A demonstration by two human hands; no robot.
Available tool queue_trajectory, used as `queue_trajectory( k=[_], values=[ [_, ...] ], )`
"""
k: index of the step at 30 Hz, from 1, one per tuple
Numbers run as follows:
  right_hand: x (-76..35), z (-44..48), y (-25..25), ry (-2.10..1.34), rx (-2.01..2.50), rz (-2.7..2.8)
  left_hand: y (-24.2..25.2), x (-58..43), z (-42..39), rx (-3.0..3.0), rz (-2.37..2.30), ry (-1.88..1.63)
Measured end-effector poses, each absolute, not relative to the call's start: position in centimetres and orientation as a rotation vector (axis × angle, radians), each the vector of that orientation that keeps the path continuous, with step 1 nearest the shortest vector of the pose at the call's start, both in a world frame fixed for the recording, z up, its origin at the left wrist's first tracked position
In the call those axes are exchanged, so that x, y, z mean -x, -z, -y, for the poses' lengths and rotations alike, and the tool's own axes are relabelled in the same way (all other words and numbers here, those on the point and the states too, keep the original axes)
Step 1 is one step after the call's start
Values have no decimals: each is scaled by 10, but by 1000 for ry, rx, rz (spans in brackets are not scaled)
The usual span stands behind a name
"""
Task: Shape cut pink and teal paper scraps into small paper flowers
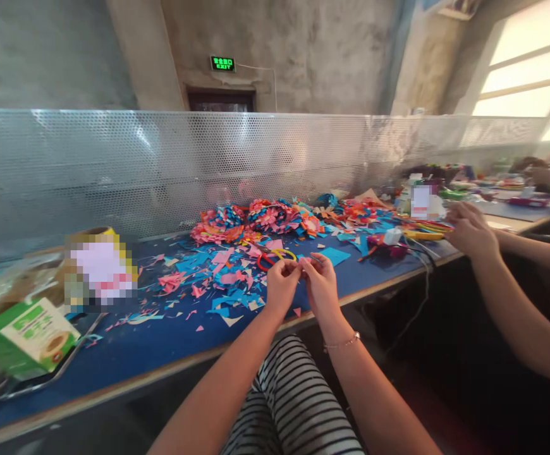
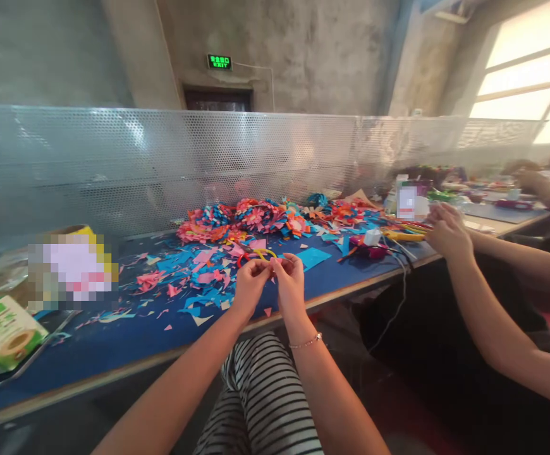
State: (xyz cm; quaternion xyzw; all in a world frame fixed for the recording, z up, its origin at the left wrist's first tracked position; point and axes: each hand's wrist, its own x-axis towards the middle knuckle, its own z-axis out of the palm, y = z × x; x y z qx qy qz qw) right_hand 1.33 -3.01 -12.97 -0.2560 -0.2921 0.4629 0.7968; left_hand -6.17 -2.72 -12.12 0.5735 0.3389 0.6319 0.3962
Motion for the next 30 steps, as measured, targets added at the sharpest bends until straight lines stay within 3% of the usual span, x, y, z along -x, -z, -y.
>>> queue_trajectory(
  k=[19, 30],
  values=[
    [-3, 24, 143, -1035, 536, 736, 123, 68, 25, -1067, -800, -1629],
    [-22, 12, 150, -692, 660, 892, 112, 44, 22, -793, -650, -1550]
  ],
)
